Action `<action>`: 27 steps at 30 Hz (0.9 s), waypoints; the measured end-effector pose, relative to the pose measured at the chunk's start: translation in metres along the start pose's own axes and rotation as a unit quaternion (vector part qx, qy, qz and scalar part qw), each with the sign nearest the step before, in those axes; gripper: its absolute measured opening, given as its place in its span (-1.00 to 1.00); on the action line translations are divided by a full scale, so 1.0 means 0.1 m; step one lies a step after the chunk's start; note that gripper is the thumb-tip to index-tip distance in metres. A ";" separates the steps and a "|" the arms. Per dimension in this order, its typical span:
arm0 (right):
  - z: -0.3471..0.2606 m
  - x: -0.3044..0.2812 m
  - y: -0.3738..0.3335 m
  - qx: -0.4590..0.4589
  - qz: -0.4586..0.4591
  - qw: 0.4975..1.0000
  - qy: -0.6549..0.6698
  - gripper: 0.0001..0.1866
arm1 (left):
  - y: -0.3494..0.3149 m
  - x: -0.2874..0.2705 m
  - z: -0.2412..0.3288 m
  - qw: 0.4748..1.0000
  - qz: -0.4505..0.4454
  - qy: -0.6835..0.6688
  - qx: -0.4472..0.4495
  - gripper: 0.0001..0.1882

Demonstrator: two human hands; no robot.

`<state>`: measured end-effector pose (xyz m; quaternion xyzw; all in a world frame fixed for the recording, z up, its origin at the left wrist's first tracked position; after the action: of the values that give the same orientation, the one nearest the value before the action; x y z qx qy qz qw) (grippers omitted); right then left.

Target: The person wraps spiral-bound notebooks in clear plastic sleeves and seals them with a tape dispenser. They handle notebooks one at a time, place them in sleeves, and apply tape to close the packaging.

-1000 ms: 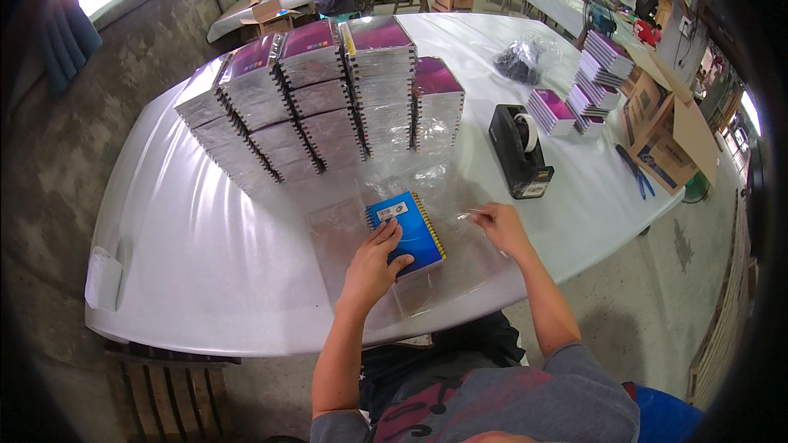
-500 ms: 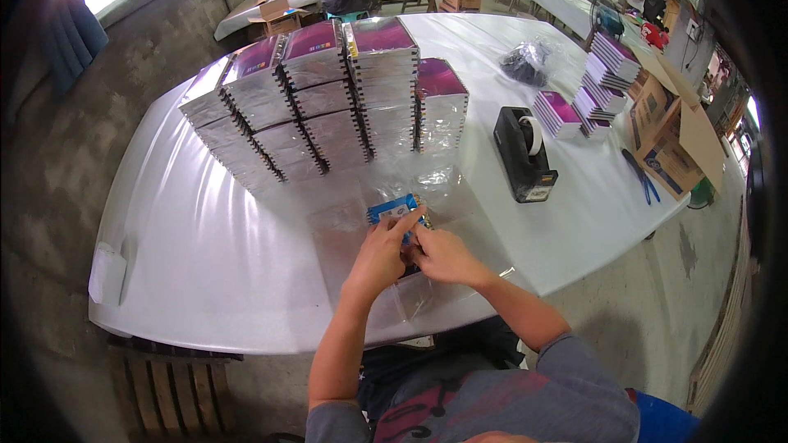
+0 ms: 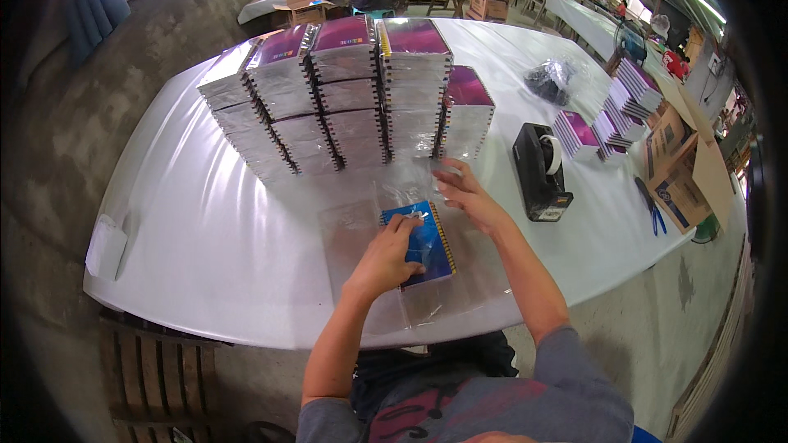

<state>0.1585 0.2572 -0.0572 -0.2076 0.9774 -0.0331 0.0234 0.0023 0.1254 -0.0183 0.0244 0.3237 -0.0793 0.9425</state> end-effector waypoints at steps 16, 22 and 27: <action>-0.92 0.62 -0.30 -0.138 -0.361 0.798 -0.463 -0.32 | -0.02 0.08 -0.15 1.000 -0.009 0.002 0.010 -0.25; -0.59 0.64 -0.24 -0.163 -0.353 0.802 -0.453 -0.51 | -0.21 0.03 -0.09 0.992 0.094 0.017 -0.082 -0.20; -0.46 0.50 -0.14 -0.208 -0.340 0.858 -0.322 -0.88 | -0.29 0.13 -0.31 0.991 0.066 0.039 -0.114 -0.14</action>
<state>0.1159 0.2262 -0.0122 -0.5265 0.7677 0.2341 0.2804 -0.0111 0.0982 -0.0500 -0.0590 0.3646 0.0216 0.9290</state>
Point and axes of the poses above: each hand's wrist, its own y-axis towards the middle knuckle, its own x-axis out of the palm, z = x × y, the point moved 4 cm from there along y, towards the middle knuckle, and after that the axes turned 8 degrees about -y, right-handed, at the moved point
